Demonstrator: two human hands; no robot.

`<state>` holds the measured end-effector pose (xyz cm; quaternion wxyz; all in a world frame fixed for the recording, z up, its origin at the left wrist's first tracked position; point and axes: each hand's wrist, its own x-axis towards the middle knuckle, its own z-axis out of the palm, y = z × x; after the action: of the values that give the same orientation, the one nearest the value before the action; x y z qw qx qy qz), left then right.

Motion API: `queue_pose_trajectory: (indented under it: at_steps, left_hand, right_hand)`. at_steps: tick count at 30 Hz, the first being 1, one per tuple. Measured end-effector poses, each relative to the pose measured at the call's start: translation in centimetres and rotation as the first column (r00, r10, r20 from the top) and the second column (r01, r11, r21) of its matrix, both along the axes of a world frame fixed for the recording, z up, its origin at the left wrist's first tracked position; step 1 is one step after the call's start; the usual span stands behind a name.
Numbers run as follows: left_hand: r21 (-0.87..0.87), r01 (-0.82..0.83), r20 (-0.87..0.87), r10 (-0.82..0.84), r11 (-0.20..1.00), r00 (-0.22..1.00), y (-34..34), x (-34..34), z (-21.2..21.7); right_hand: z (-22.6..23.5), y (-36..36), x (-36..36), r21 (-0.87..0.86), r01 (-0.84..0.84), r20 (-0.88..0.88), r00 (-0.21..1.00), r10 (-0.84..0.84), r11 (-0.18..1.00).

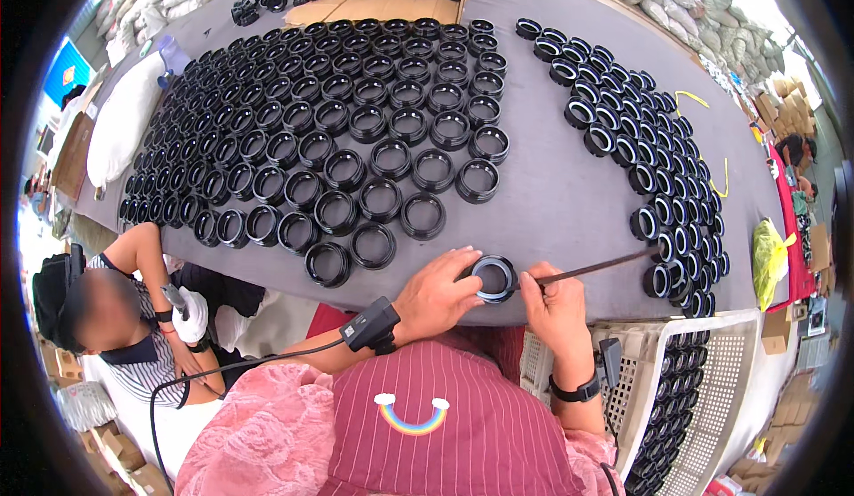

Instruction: Inspecting and sorting black plastic rings on a work table in a manufacturing facility.

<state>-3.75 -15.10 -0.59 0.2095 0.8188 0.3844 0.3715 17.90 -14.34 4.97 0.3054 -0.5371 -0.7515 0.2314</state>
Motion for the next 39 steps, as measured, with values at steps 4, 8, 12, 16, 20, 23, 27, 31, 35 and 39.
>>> queue_pose_trajectory:
  at_steps: [4, 8, 12, 16, 20, 23, 27, 31, 35, 39]
  left_hand:
    - [-0.008, 0.002, -0.004, -0.002, 1.000, 1.000, 0.3, -0.1, -0.5]
    - [-0.116, 0.002, 0.036, 0.002, 0.993, 0.999, 0.3, -0.4, -0.5]
    - [-0.254, -0.018, 0.078, 0.039, 0.967, 0.996, 0.5, -0.1, 0.1]
    - [-0.213, -0.033, 0.189, 0.074, 0.976, 0.979, 0.5, 1.9, 0.1]
    - [-0.086, -0.115, 0.157, 0.127, 0.990, 0.979, 1.4, 2.4, 1.8]
    - [0.108, -0.102, -0.143, 0.117, 0.989, 0.983, 3.8, 1.3, 4.1]
    - [0.174, -0.069, -0.455, 0.142, 0.982, 0.879, 6.3, 1.4, 1.8]
    - [0.316, 0.001, -0.473, 0.157, 0.949, 0.867, 6.0, 2.4, 3.0]
    - [0.234, 0.026, -0.262, 0.037, 0.972, 0.964, 3.3, 2.4, 2.6]
    - [0.247, 0.124, -0.139, -0.092, 0.961, 0.986, 1.6, 2.6, 1.6]
  right_hand:
    - [-1.9, -0.3, -0.1, -0.050, -0.122, -0.186, 0.976, 0.111, 0.991]
    - [-4.3, -0.4, -1.9, 0.035, -0.071, -0.349, 0.934, 0.079, 0.997]
    - [-7.0, -0.5, -2.3, 0.111, 0.026, -0.451, 0.892, 0.027, 0.993]
    - [-6.6, -0.9, -2.2, -0.055, 0.150, -0.643, 0.751, -0.150, 0.987]
    - [-7.3, -0.9, 0.3, -0.238, 0.226, -0.918, 0.267, -0.294, 0.945]
    - [-7.0, -1.2, 2.2, -0.239, 0.333, -0.927, 0.200, -0.316, 0.912]
    - [-6.2, -0.1, 1.7, -0.244, 0.295, -0.913, 0.250, -0.322, 0.924]
    - [-6.2, 1.7, 0.9, -0.204, 0.296, -0.858, 0.405, -0.317, 0.933]
    - [-3.5, 5.3, 5.4, 0.100, 0.599, -0.263, 0.786, -0.560, 0.794]
    - [-4.8, 9.9, 12.1, 0.452, 0.705, -0.135, 0.659, -0.740, 0.546]
